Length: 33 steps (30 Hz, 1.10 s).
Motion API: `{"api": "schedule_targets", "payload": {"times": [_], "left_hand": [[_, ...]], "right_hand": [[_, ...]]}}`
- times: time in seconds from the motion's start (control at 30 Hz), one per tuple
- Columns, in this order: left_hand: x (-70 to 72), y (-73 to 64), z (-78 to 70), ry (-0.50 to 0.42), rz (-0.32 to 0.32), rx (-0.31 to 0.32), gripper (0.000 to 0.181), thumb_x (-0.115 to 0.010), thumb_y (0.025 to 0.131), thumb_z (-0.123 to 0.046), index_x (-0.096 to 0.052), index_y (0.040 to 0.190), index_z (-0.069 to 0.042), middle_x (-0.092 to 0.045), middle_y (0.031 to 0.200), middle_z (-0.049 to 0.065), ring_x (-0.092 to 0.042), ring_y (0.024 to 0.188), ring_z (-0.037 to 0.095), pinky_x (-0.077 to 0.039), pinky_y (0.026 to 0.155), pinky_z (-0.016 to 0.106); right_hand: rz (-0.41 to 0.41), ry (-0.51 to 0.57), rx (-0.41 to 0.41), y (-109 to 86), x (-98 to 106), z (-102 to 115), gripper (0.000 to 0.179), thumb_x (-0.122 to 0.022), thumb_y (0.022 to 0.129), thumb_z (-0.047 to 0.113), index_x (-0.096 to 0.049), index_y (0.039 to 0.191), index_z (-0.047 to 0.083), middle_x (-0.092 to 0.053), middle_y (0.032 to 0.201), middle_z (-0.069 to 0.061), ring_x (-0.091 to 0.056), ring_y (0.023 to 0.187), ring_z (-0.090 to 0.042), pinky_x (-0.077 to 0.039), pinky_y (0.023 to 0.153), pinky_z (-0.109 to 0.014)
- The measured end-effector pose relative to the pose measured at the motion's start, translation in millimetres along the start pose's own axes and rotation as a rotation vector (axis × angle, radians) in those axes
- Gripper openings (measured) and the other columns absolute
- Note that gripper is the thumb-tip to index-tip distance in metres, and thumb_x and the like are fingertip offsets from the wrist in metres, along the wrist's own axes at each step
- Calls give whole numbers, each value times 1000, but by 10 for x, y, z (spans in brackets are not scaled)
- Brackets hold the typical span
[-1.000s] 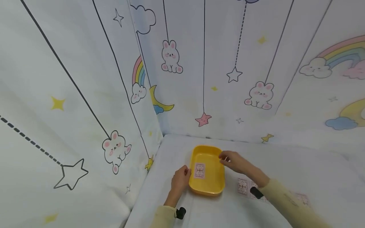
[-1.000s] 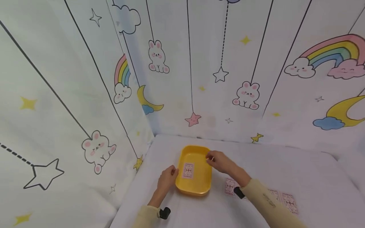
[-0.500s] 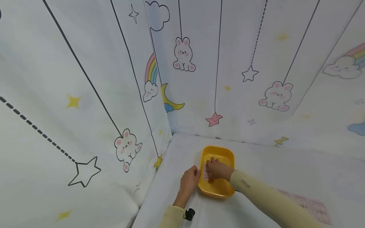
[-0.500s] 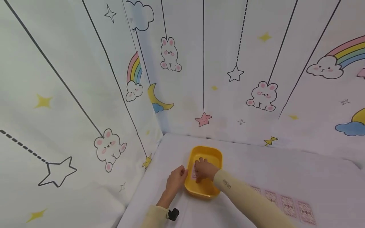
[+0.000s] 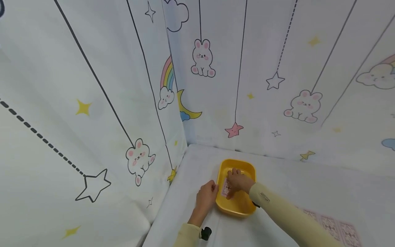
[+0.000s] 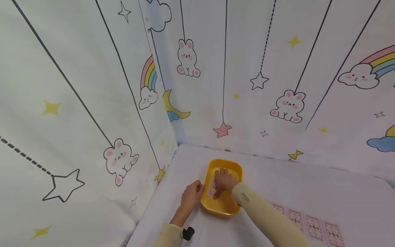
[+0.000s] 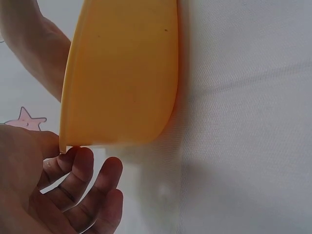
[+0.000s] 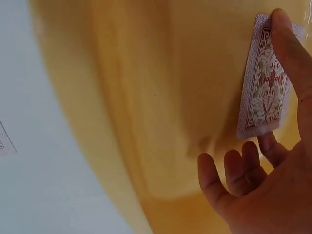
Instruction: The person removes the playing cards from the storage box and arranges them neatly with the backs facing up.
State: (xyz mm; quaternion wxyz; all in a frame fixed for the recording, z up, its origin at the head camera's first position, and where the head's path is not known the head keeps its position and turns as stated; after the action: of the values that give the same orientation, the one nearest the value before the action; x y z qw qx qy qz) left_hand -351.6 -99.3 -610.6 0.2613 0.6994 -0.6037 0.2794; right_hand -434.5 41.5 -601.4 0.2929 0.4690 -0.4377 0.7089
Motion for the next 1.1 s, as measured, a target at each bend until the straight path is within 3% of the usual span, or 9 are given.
{"api": "schedule_targets", "payload": {"times": [0.17,0.27,0.33,0.43,0.5,0.57,0.8,0.97,1.1], "left_hand": [[-24,-11,-29,-5,6,-15,23,-62,100,-26,-54,81,-16,-47,67,-7,-41,57,7,-32,51,22],[-48,27,-50,-12,8,-30,23,-62,100,-26,-53,81,-16,-46,67,-7,-41,56,7,-31,50,22],[-56,54,-48,-10,-1,-39,24,-62,100,-26,-53,80,-16,-45,66,-7,-40,55,7,-31,50,23],[-86,94,-40,3,-2,-49,26,-62,100,-26,-52,78,-15,-44,64,-7,-39,53,8,-30,49,24],[-100,126,-23,9,3,-58,26,-62,99,-26,-52,78,-15,-45,63,-7,-39,53,8,-29,48,24],[-105,162,2,6,12,-70,25,-62,99,-26,-54,79,-15,-47,64,-7,-40,53,7,-30,48,23],[-21,269,135,-45,32,-50,21,-60,101,-26,-56,83,-14,-52,67,-4,-44,54,10,-34,49,25],[74,330,176,-36,35,-51,20,-60,101,-25,-58,85,-13,-55,69,-2,-47,56,13,-36,51,28],[166,355,207,-32,25,-49,20,-60,101,-25,-58,85,-13,-53,69,-2,-46,56,13,-35,52,28]], "right_hand": [[-50,6,13,-53,-36,-42,102,-93,65,48,-41,138,-1,-50,133,-29,-47,119,-42,-43,103,-56],[-134,-39,29,-77,-46,-64,97,-93,65,46,-42,135,2,-55,128,-25,-50,114,-40,-44,100,-56],[-229,-117,69,-81,-56,-57,83,-91,72,39,-44,130,2,-58,118,-22,-53,105,-38,-48,93,-54],[-356,-117,118,-116,-79,-60,54,-82,84,19,-45,120,2,-58,101,-20,-53,84,-33,-52,75,-48],[-387,-23,120,-112,-103,-86,37,-71,90,5,-46,117,1,-56,94,-17,-52,74,-27,-52,68,-42],[-386,161,101,-100,-107,-138,30,-66,90,-3,-47,112,1,-56,90,-13,-49,70,-22,-48,64,-36],[-323,766,-76,-288,82,-427,36,-74,90,9,-52,118,6,-63,91,-7,-56,76,-18,-48,66,-31],[-368,949,-152,-678,233,-775,49,-74,92,24,-53,130,2,-69,95,-7,-60,80,-19,-52,74,-33],[-393,964,-158,-1045,164,-1141,58,-68,96,34,-51,136,-4,-70,108,-13,-62,90,-20,-55,82,-35]]}}
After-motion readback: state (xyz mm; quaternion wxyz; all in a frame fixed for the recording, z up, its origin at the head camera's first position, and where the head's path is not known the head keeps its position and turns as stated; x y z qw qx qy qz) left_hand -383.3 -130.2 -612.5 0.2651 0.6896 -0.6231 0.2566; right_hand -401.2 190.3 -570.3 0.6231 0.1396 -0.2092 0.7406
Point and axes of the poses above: each hand's wrist, its own y-axis towards the middle knuckle, its own x-axis out of the back of the hand, z = x × y, the point moved 5 cm from there along y, towards the middle knuckle
